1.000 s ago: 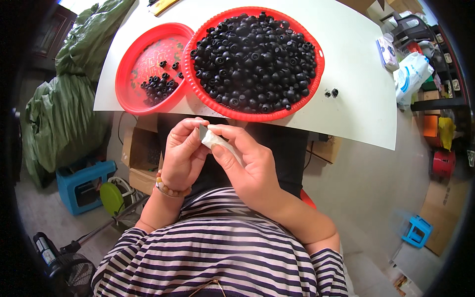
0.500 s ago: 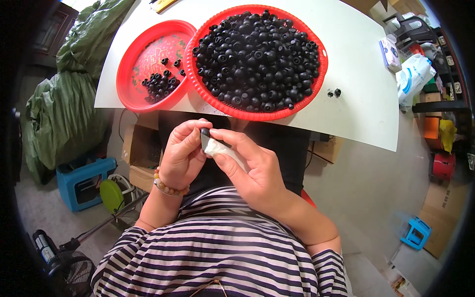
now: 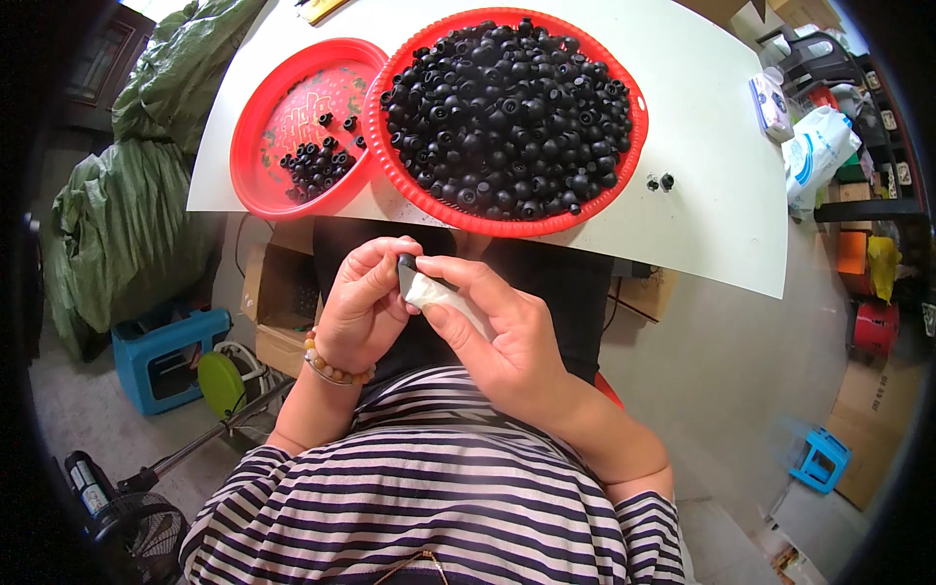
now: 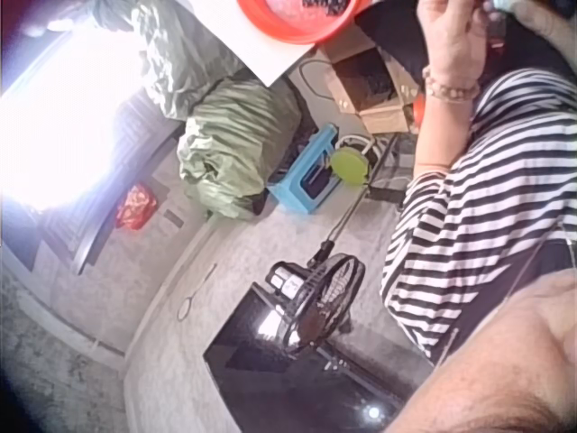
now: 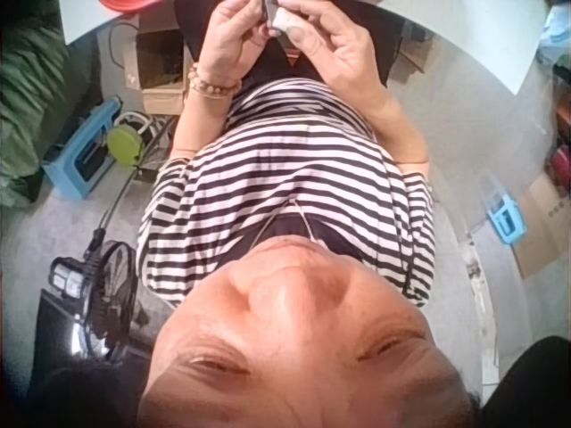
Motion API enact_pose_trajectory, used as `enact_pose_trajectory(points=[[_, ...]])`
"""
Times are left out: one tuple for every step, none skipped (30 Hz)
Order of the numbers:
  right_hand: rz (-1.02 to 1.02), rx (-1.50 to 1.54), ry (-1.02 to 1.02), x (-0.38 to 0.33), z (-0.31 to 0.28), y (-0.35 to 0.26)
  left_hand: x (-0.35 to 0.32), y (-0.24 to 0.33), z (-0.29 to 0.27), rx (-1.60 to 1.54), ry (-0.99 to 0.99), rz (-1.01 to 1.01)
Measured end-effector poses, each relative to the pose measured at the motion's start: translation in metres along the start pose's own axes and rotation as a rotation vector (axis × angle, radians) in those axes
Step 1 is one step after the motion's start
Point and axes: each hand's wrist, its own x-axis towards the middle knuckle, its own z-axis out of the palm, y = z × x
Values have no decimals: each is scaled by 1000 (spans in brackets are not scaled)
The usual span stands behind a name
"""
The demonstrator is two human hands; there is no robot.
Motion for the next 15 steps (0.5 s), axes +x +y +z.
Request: enact_pose_trajectory(points=[[-2,14,4,0,1,1,0,0,0,-1,4,-3],[-7,22,10,0,1,2,0,-1,0,-1,7,-7],[-13,30,17,-1,2,3,0,-1,0,2,2,-9],[-17,38,22,-1,3,4,0,-1,-1,5,-3,-11],[-10,30,18,-1,2,3,-1,-1,-1,8,-8,-13],[-2,22,14,0,2,1,-1,-1,-1,9,-10,-19],[5,14,10,0,1,0,-2,-1,-1,9,-12,-24],[-1,30,11,0,2,1,-2,-1,-1,9,-15,-29],[-7,46,11,1,2,2,-2,-1,-1,-3,-12,-31],[-15,62,11,1,2,3,-1,-2,-2,-15,-9,-33],[-3,73,9,2,2,3,-1,-2,-2,-26,-7,-34],[9,84,7,2,1,3,-1,-2,-3,-39,-4,-44],[20,95,7,3,0,2,-1,-2,-2,-53,-3,-55],[54,133,5,3,-2,2,0,-1,-2,-66,-2,-65],[88,171,2,5,-6,1,0,-1,-3,-68,-1,-74]])
